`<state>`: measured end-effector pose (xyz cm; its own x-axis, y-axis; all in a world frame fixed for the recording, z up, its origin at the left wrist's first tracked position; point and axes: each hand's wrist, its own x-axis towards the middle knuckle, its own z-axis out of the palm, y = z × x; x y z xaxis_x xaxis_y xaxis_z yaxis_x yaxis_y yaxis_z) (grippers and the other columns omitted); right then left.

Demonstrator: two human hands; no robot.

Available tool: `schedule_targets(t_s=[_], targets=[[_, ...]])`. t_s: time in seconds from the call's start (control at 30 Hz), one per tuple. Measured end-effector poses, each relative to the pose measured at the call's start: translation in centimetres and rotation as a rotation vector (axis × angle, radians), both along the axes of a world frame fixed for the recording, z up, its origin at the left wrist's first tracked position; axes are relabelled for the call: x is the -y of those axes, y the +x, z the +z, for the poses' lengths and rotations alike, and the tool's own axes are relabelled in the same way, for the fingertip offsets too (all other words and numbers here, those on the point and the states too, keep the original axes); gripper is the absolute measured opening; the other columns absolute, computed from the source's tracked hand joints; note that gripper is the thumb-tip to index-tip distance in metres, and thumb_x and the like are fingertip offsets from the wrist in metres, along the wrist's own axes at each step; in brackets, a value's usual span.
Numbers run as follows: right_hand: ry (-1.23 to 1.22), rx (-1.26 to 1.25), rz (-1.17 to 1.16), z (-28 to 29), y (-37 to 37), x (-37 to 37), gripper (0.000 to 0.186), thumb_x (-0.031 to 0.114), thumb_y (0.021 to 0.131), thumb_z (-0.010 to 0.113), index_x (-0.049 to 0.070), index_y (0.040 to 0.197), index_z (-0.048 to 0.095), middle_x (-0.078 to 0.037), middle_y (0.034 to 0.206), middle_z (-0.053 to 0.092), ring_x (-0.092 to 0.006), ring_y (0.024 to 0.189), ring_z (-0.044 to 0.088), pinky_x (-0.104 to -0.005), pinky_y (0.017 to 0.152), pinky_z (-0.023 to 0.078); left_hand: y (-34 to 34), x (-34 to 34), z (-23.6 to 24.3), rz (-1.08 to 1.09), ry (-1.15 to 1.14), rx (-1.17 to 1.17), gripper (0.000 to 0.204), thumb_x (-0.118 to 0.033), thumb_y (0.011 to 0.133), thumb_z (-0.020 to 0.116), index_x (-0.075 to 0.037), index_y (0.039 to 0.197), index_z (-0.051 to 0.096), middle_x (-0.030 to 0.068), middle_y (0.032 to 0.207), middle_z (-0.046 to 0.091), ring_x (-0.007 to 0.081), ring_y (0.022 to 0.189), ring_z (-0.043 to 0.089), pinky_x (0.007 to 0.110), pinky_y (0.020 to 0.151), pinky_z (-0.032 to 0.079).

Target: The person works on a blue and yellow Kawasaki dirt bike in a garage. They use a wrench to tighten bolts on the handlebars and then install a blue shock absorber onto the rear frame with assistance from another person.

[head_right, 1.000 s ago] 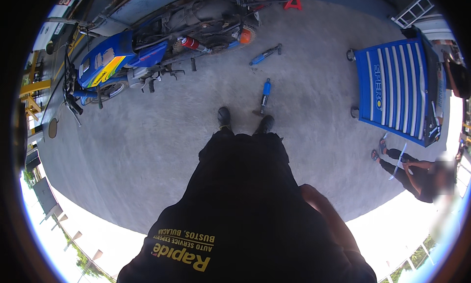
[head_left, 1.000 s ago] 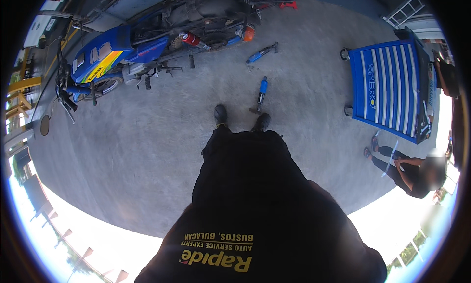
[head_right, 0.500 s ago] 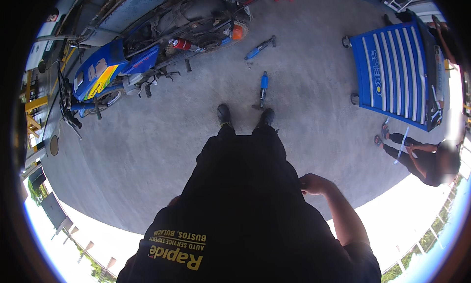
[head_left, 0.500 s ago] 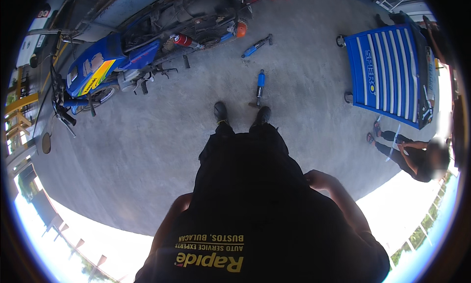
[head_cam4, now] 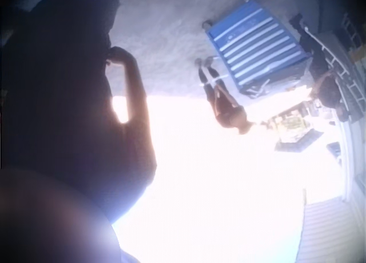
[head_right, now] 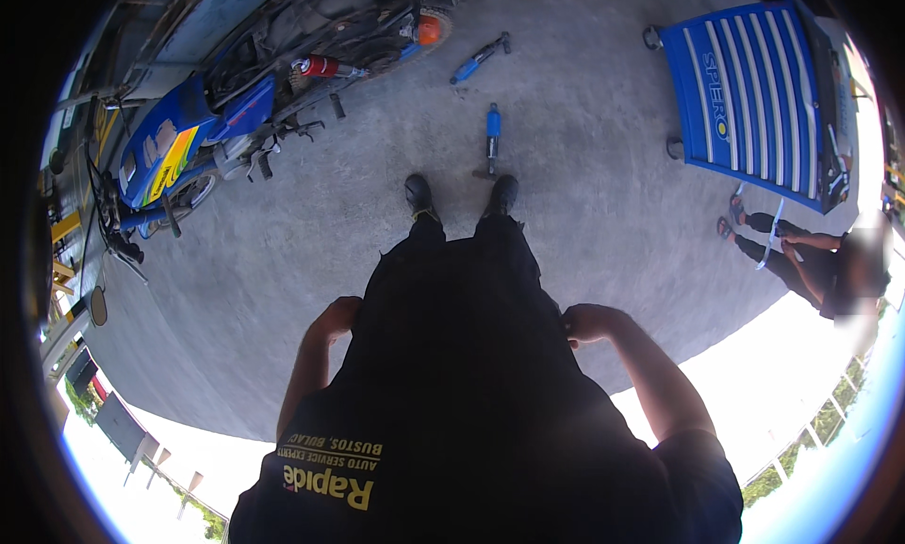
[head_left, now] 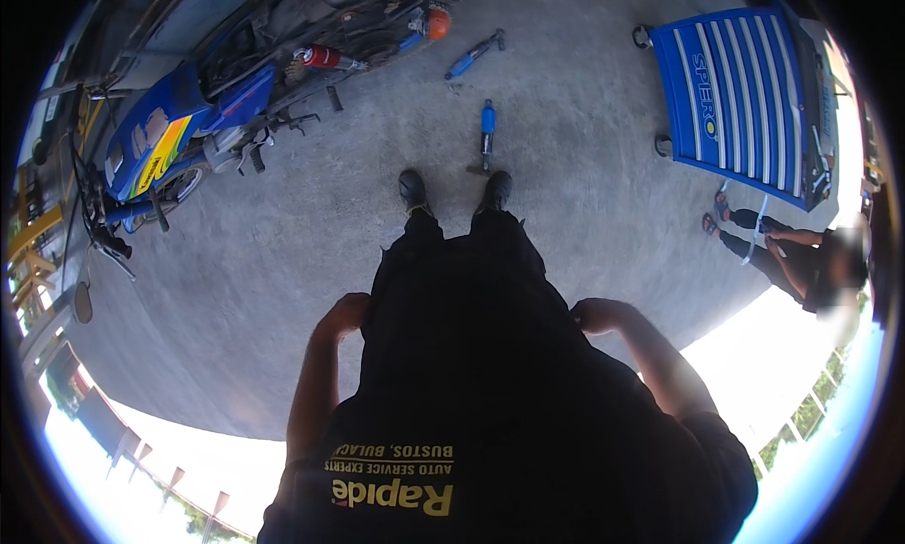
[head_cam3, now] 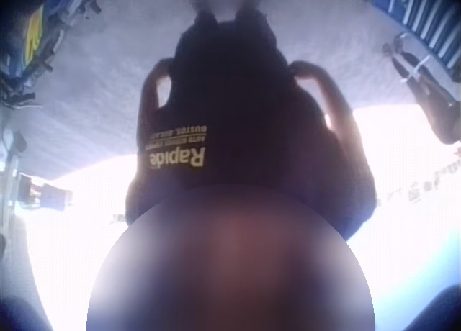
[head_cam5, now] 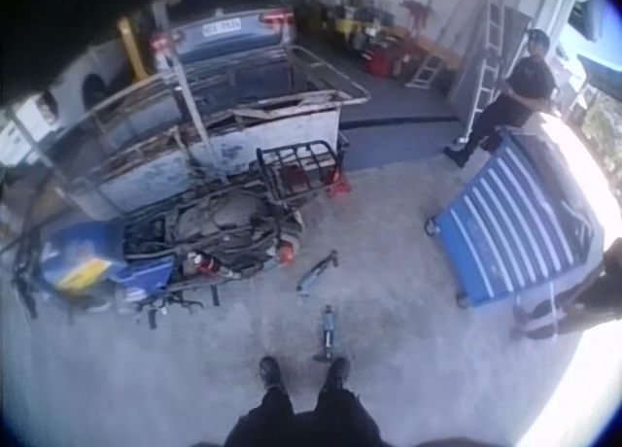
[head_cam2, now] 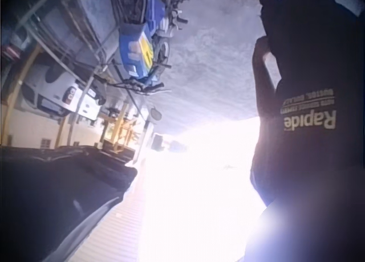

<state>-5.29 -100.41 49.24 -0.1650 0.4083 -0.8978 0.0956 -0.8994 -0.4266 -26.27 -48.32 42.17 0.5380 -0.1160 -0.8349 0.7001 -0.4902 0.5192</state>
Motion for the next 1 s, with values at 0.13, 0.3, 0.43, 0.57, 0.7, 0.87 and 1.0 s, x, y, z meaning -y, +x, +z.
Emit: schedule_targets(t_s=[0.13,0.3,0.43,0.57,0.7,0.87,1.0], targets=[[-0.103,-0.144,-0.114,-1.4,1.3,2.0,0.023,0.026,0.093,0.062,0.012,0.099,0.078,-0.003,0.093,0.078,-0.0203,0.092,0.072,-0.0382,0.089,0.055,3.1,-0.4,4.8,0.215,-0.170,-0.394,0.025,-0.021,0.099,0.059,-0.004,0.091,0.075,0.0044,0.076,0.071,0.0146,0.066,0.064,0.033,0.064,0.050],[-0.137,-0.036,-0.568,-8.0,2.6,5.9,0.026,0.028,0.095,0.062,0.005,0.095,0.076,-0.008,0.091,0.077,-0.0185,0.086,0.072,-0.0347,0.080,0.057,5.0,1.4,6.3,0.231,-0.271,-0.447,0.021,-0.019,0.097,0.061,-0.005,0.093,0.075,-0.0004,0.073,0.065,0.0125,0.066,0.057,0.032,0.065,0.047],[-0.273,-0.014,-0.787,-15.0,1.9,5.2,0.036,0.037,0.102,0.061,0.004,0.094,0.074,-0.009,0.088,0.075,-0.0184,0.081,0.070,-0.0338,0.074,0.056,4.8,2.2,5.9,0.249,-0.269,-0.499,0.021,-0.021,0.097,0.063,-0.005,0.097,0.077,0.0004,0.077,0.068,0.0132,0.068,0.058,0.033,0.067,0.048],[0.018,0.148,-0.643,-18.1,0.5,2.0,0.045,0.044,0.106,0.059,0.002,0.106,0.075,-0.007,0.088,0.073,-0.0152,0.077,0.067,-0.0334,0.068,0.054,4.1,2.4,6.7,0.224,-0.221,-0.553,0.023,-0.020,0.096,0.066,-0.003,0.104,0.078,0.0034,0.086,0.073,0.0152,0.078,0.063,0.035,0.078,0.050],[-0.058,0.027,-0.732,-15.5,1.9,-0.4,0.039,0.036,0.105,0.063,0.001,0.118,0.074,-0.007,0.092,0.073,-0.0140,0.078,0.065,-0.0328,0.070,0.055,3.5,1.5,7.5,0.282,-0.192,-0.442,0.033,-0.032,0.102,0.064,-0.005,0.088,0.076,0.0042,0.074,0.072,0.0141,0.061,0.063,0.032,0.063,0.052],[0.058,-0.194,-0.551,-8.9,2.5,-5.4,0.027,0.020,0.103,0.064,0.005,0.122,0.073,-0.006,0.095,0.075,-0.0166,0.078,0.068,-0.0360,0.077,0.058,4.1,-5.6,5.7,0.157,-0.290,-0.438,0.031,-0.032,0.101,0.067,-0.003,0.100,0.078,0.0057,0.080,0.074,0.0157,0.066,0.066,0.033,0.067,0.055],[-0.053,-0.170,-0.309,-7.0,-0.8,-12.9,0.028,0.027,0.103,0.059,0.009,0.118,0.075,-0.009,0.097,0.076,-0.0203,0.091,0.073,-0.0399,0.086,0.058,4.4,-13.0,1.9,-0.029,-0.236,-0.569,0.031,-0.031,0.101,0.068,-0.003,0.109,0.078,0.0066,0.087,0.077,0.0168,0.071,0.068,0.036,0.074,0.058]])
